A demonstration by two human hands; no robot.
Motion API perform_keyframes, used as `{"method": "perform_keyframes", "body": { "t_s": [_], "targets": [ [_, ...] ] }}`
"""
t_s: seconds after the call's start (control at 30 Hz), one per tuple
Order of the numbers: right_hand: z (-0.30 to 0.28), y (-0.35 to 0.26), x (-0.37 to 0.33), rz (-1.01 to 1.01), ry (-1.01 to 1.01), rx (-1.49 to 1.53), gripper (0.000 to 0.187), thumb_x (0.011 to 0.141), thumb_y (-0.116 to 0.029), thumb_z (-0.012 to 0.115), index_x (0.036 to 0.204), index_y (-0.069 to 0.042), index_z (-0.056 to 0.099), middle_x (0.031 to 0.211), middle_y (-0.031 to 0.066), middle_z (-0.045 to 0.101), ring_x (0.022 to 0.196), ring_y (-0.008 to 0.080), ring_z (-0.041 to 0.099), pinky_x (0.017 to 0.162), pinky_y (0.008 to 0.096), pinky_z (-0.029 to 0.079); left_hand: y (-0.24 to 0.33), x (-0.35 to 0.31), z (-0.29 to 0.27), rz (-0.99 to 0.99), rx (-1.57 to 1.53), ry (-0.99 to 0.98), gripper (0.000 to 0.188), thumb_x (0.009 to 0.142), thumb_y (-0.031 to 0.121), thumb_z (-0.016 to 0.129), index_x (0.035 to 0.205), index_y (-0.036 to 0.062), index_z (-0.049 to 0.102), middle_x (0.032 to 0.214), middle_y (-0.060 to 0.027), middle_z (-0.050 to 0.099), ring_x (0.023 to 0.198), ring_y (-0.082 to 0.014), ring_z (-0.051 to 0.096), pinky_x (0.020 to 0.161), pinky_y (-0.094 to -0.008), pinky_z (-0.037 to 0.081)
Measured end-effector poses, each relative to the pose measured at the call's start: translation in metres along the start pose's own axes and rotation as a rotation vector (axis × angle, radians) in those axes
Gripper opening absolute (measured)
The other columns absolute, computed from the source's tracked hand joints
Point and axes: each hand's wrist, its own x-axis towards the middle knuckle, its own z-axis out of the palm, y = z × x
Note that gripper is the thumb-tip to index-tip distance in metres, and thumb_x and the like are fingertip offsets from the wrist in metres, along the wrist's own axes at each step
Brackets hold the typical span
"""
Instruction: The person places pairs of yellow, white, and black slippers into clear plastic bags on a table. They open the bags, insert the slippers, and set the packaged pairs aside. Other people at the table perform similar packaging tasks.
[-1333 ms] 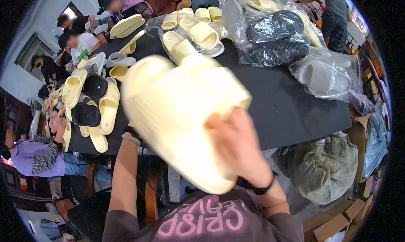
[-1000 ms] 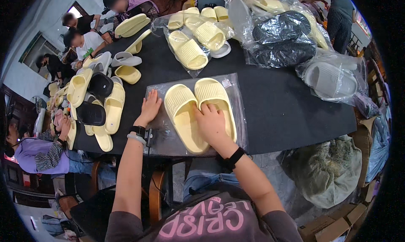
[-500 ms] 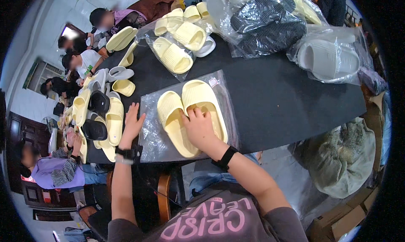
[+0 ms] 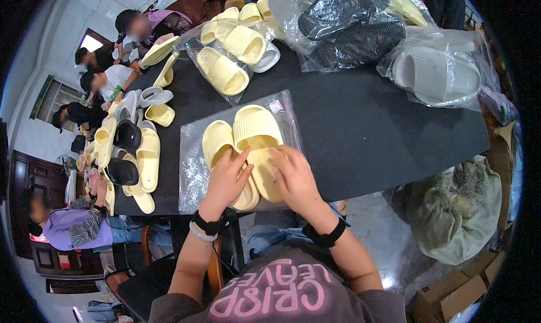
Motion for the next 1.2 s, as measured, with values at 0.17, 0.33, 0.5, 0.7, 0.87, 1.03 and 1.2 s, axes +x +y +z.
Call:
{"method": "perform_keyframes", "body": {
  "t_s": [0.17, 0.33, 0.5, 0.7, 0.87, 1.03, 1.2],
  "targets": [
    [-0.006, 0.009, -0.008, 0.128, -0.104, 0.055, 0.052, 0.099, -0.017, 0.050, 0.143, 0.007, 0.038, 0.136, 0.0295, 0.050, 0.126, 0.0436, 0.048, 0.109, 0.0465, 0.037, -0.003, 0.000, 0.005, -0.080, -0.041, 0.019, 0.045, 0.096, 0.026, 0.059, 0.130, -0.0033, 0.054, 0.108, -0.0247, 0.055, 0.100, -0.0413, 0.058, 0.086, -0.0478, 0.047],
    [-0.006, 0.008, -0.007, 0.106, -0.153, -0.052, 0.054, 0.099, -0.017, 0.051, 0.143, 0.009, 0.037, 0.134, 0.0292, 0.052, 0.127, 0.0425, 0.049, 0.108, 0.0466, 0.038, -0.023, -0.016, -0.033, -0.266, -0.203, -0.099, 0.038, 0.097, 0.024, 0.057, 0.120, -0.0060, 0.057, 0.118, -0.0263, 0.057, 0.115, -0.0421, 0.054, 0.098, -0.0460, 0.044],
    [-0.001, 0.006, -0.008, 0.024, -0.171, -0.209, 0.052, 0.098, -0.015, 0.052, 0.143, 0.008, 0.040, 0.134, 0.0272, 0.052, 0.129, 0.0414, 0.046, 0.110, 0.0467, 0.036, -0.102, -0.059, -0.049, -0.337, -0.104, 0.147, 0.033, 0.090, 0.015, 0.062, 0.113, -0.0074, 0.059, 0.133, -0.0323, 0.053, 0.125, -0.0468, 0.049, 0.107, -0.0464, 0.041],
    [0.008, 0.007, -0.012, -0.070, -0.182, -0.368, 0.052, 0.092, -0.011, 0.059, 0.139, 0.006, 0.045, 0.135, 0.0234, 0.052, 0.131, 0.0403, 0.045, 0.110, 0.0474, 0.037, -0.188, -0.086, -0.081, -0.325, 0.132, 0.413, 0.033, 0.085, 0.013, 0.068, 0.110, -0.0074, 0.061, 0.128, -0.0282, 0.057, 0.119, -0.0458, 0.053, 0.103, -0.0475, 0.043],
    [0.010, 0.007, -0.012, -0.106, -0.170, -0.430, 0.052, 0.090, -0.012, 0.061, 0.138, 0.004, 0.047, 0.134, 0.0216, 0.052, 0.130, 0.0396, 0.046, 0.109, 0.0478, 0.039, -0.222, -0.085, -0.081, -0.447, 0.373, 0.284, 0.048, 0.084, 0.026, 0.073, 0.123, 0.0020, 0.059, 0.134, -0.0237, 0.051, 0.131, -0.0400, 0.043, 0.108, -0.0627, 0.030],
    [0.012, 0.007, -0.012, -0.113, -0.182, -0.465, 0.053, 0.089, -0.012, 0.062, 0.138, 0.003, 0.048, 0.135, 0.0199, 0.052, 0.130, 0.0386, 0.046, 0.108, 0.0475, 0.040, -0.251, -0.095, -0.060, -0.507, 0.505, 0.251, 0.060, 0.083, 0.038, 0.073, 0.135, 0.0129, 0.057, 0.144, -0.0174, 0.044, 0.144, -0.0419, 0.027, 0.111, -0.0734, 0.011],
    [0.013, 0.004, -0.011, -0.090, -0.195, -0.500, 0.053, 0.088, -0.012, 0.063, 0.137, 0.002, 0.049, 0.137, 0.0190, 0.052, 0.131, 0.0379, 0.045, 0.108, 0.0471, 0.040, -0.286, -0.107, -0.051, -0.491, 0.530, 0.194, 0.055, 0.091, 0.038, 0.065, 0.141, 0.0193, 0.053, 0.148, -0.0211, 0.040, 0.145, -0.0443, 0.023, 0.112, -0.0714, 0.006]
  ]
}}
